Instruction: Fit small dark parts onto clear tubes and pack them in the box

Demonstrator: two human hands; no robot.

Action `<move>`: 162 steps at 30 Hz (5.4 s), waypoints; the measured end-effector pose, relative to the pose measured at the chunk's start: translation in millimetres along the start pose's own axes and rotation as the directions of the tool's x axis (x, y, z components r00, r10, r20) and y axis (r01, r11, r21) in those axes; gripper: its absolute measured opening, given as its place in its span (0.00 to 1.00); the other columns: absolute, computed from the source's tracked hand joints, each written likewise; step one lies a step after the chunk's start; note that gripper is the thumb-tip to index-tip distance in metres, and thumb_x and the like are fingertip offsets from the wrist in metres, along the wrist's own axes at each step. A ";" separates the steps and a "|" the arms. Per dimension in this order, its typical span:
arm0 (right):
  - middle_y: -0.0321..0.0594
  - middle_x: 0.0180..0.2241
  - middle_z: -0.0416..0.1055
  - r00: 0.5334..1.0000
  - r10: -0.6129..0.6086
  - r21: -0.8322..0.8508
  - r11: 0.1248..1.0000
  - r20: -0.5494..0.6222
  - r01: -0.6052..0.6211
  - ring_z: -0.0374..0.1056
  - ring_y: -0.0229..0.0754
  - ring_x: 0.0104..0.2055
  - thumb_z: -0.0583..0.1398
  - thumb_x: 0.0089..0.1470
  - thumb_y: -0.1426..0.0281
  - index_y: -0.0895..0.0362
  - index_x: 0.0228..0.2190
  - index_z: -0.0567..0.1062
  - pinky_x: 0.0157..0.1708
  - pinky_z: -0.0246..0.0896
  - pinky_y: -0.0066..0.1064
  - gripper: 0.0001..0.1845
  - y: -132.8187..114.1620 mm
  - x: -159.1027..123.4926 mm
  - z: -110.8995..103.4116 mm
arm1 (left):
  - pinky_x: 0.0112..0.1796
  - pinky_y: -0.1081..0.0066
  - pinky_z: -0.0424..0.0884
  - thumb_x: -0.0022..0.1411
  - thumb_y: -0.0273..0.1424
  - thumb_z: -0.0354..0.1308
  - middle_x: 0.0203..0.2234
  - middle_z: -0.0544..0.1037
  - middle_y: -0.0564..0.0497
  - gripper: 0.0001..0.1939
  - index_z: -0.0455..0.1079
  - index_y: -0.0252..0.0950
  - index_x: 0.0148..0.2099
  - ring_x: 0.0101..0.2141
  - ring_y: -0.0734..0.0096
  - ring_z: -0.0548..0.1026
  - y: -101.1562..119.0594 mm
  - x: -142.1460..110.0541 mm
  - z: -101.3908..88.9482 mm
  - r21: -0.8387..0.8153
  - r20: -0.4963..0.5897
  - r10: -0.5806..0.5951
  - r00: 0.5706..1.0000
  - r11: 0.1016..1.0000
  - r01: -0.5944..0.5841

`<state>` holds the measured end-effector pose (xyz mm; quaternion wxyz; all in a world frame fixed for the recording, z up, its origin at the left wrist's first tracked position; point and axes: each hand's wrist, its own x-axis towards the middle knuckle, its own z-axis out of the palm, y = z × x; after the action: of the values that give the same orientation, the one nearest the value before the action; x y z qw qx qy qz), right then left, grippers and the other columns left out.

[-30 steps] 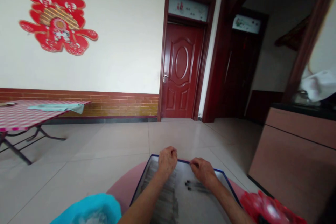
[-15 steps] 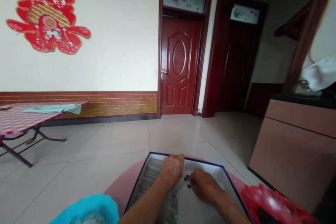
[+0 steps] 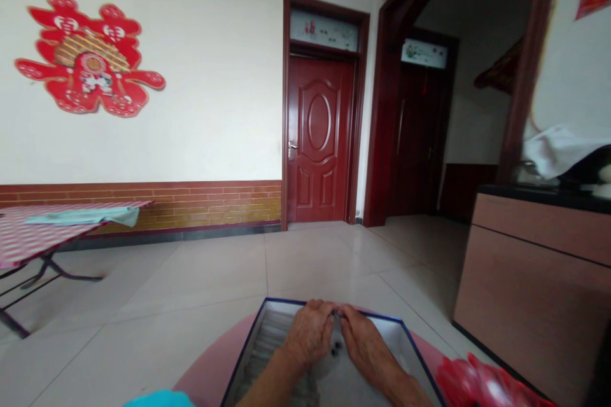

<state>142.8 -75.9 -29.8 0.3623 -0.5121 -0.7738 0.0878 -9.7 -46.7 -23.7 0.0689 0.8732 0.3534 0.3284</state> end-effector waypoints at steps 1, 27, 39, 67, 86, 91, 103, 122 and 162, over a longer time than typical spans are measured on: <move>0.45 0.35 0.71 1.000 0.005 -0.004 1.000 -0.005 -0.005 0.67 0.42 0.38 0.43 0.57 0.70 0.57 0.36 0.67 0.41 0.57 0.32 0.14 -2.3 -0.2 -1.3 | 0.44 0.69 0.64 0.60 0.26 0.43 0.38 0.73 0.48 0.16 0.66 0.39 0.47 0.41 0.67 0.69 -1.2 0.2 1.4 -0.020 -0.008 0.003 1.000 1.000 -0.003; 0.40 0.30 0.70 0.998 -0.048 -0.086 0.995 -0.026 0.046 0.66 0.41 0.35 0.44 0.58 0.67 0.55 0.31 0.68 0.36 0.56 0.32 0.15 -13.2 -2.8 -8.6 | 0.23 0.75 0.55 0.59 0.39 0.41 0.13 0.60 0.57 0.22 0.62 0.36 0.19 0.19 0.76 0.60 -5.4 8.4 -0.9 -0.281 -0.119 -0.307 0.944 0.922 0.264; 0.38 0.31 0.72 0.954 0.296 0.725 0.665 -0.037 -0.179 0.67 0.41 0.35 0.53 0.51 0.58 0.55 0.34 0.70 0.33 0.62 0.29 0.15 -20.3 10.0 -9.2 | 0.35 0.71 0.67 0.51 0.32 0.56 0.35 0.73 0.49 0.27 0.58 0.35 0.54 0.30 0.72 0.70 6.5 -1.7 4.4 -0.186 -0.147 -0.039 0.988 0.983 0.011; 0.37 0.28 0.67 0.958 0.016 0.207 0.977 -0.288 0.046 0.65 0.40 0.32 0.48 0.56 0.64 0.54 0.29 0.68 0.33 0.60 0.29 0.12 -6.5 5.3 -9.9 | 0.35 0.71 0.67 0.63 0.32 0.44 0.31 0.74 0.51 0.12 0.66 0.42 0.46 0.33 0.69 0.72 12.6 -2.8 -8.7 0.205 -0.137 0.025 0.990 0.979 0.003; 0.36 0.27 0.64 0.961 -0.015 0.148 0.987 -0.275 0.057 0.63 0.39 0.31 0.46 0.58 0.66 0.54 0.28 0.64 0.34 0.59 0.31 0.12 -6.2 3.4 0.3 | 0.38 0.65 0.59 0.64 0.30 0.43 0.29 0.70 0.50 0.12 0.68 0.39 0.40 0.33 0.66 0.66 16.0 -0.7 -10.2 0.272 -0.202 0.054 0.978 0.962 0.003; 0.38 0.28 0.67 0.966 -0.009 0.126 0.991 -0.259 0.043 0.64 0.40 0.32 0.45 0.59 0.67 0.54 0.29 0.66 0.33 0.59 0.31 0.13 -6.9 4.0 1.1 | 0.37 0.65 0.59 0.63 0.30 0.43 0.29 0.70 0.50 0.11 0.68 0.40 0.39 0.33 0.66 0.66 13.8 -2.2 -10.1 0.278 -0.193 0.041 0.980 0.960 0.015; 0.38 0.29 0.68 0.966 0.013 0.133 0.991 -0.257 0.022 0.65 0.40 0.33 0.47 0.58 0.65 0.54 0.30 0.67 0.35 0.60 0.31 0.12 -6.6 3.4 -0.3 | 0.38 0.65 0.58 0.63 0.30 0.43 0.30 0.70 0.50 0.11 0.67 0.39 0.39 0.33 0.66 0.66 13.1 -3.2 -8.9 0.263 -0.169 0.011 0.986 0.964 0.035; 0.39 0.28 0.65 0.975 -0.015 0.072 0.997 -0.220 0.032 0.63 0.41 0.32 0.43 0.59 0.67 0.54 0.27 0.65 0.35 0.57 0.34 0.15 -5.4 0.6 2.3 | 0.37 0.65 0.59 0.62 0.29 0.44 0.29 0.71 0.50 0.10 0.67 0.38 0.37 0.33 0.65 0.67 12.6 -5.8 -7.3 0.271 -0.160 -0.004 0.987 0.961 0.048; 0.32 0.17 0.66 0.968 0.249 0.085 0.966 -0.028 -0.246 0.62 0.35 0.24 0.52 0.44 0.73 0.57 0.20 0.72 0.27 0.55 0.25 0.09 -18.0 7.3 -26.7 | 0.35 0.73 0.64 0.64 0.31 0.43 0.31 0.74 0.52 0.13 0.68 0.42 0.42 0.33 0.70 0.72 7.0 -4.6 -4.6 0.171 -0.004 0.087 0.996 0.982 -0.085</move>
<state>145.5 -84.2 2.0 0.3840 -0.5911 -0.6925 0.1536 -11.0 -55.5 -20.1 -0.0226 0.8885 0.3425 0.3045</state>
